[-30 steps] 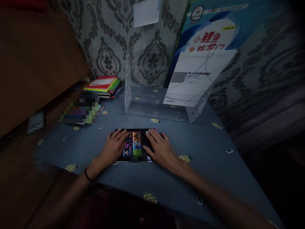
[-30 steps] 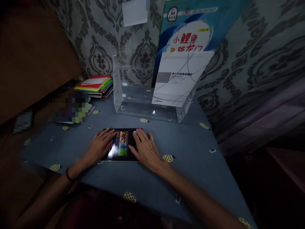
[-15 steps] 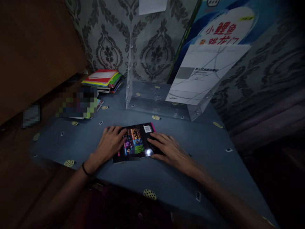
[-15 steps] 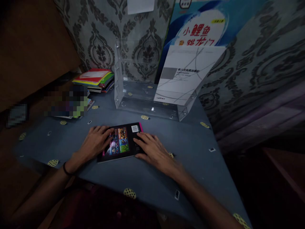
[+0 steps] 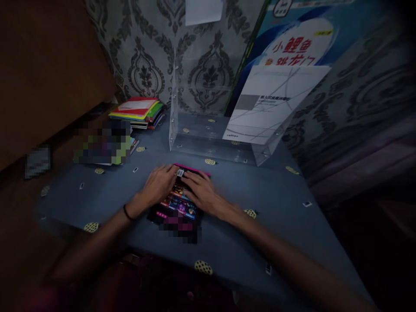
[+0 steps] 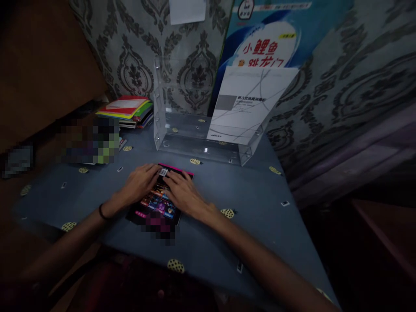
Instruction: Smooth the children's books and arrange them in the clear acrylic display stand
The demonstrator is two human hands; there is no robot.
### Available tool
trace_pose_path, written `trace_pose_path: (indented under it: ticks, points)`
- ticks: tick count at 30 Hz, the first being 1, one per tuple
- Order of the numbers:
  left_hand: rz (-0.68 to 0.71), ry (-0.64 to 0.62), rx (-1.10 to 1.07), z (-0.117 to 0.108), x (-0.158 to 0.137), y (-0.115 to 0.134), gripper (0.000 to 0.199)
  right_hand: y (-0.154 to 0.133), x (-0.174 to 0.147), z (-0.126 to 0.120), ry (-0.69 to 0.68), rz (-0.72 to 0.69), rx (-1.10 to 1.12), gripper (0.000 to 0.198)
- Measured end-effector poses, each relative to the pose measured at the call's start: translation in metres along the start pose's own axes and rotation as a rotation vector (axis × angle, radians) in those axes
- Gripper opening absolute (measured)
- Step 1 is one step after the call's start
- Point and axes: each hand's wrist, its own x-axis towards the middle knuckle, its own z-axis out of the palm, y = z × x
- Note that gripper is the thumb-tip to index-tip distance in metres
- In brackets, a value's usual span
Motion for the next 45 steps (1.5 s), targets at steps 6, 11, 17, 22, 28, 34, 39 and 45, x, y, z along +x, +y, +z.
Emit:
trace_pose_path:
  ticks: [6, 11, 17, 22, 28, 34, 39, 45]
  points:
    - [0.078, 0.042, -0.008, 0.021, 0.017, -0.006, 0.029, 0.003, -0.005, 0.006, -0.010, 0.100, -0.056, 0.045]
    - [0.093, 0.052, -0.033, 0.025, 0.013, -0.009, 0.033, 0.031, -0.036, -0.005, 0.096, 0.198, -0.024, 0.039]
    - [0.089, 0.057, -0.025, 0.025, 0.016, -0.007, 0.037, 0.021, -0.056, -0.010, 0.159, 0.162, 0.051, 0.032]
    - [0.060, 0.039, -0.047, 0.026, 0.016, -0.006, 0.036, -0.014, -0.082, -0.014, 0.201, 0.037, 0.180, 0.029]
    - [0.045, 0.033, -0.082, 0.028, 0.016, -0.008, 0.036, -0.057, -0.107, -0.013, 0.157, -0.121, 0.310, 0.031]
    - [0.066, 0.056, -0.133, 0.031, 0.017, -0.010, 0.036, -0.065, -0.105, -0.001, 0.097, -0.139, 0.236, 0.030]
    - [-0.003, -0.002, 0.100, 0.013, 0.017, -0.012, 0.034, -0.048, -0.102, -0.009, 0.098, -0.142, 0.092, 0.034]
    - [-0.171, -0.015, 0.285, 0.000, 0.011, -0.020, 0.038, -0.043, -0.098, -0.015, 0.137, -0.027, -0.005, 0.040]
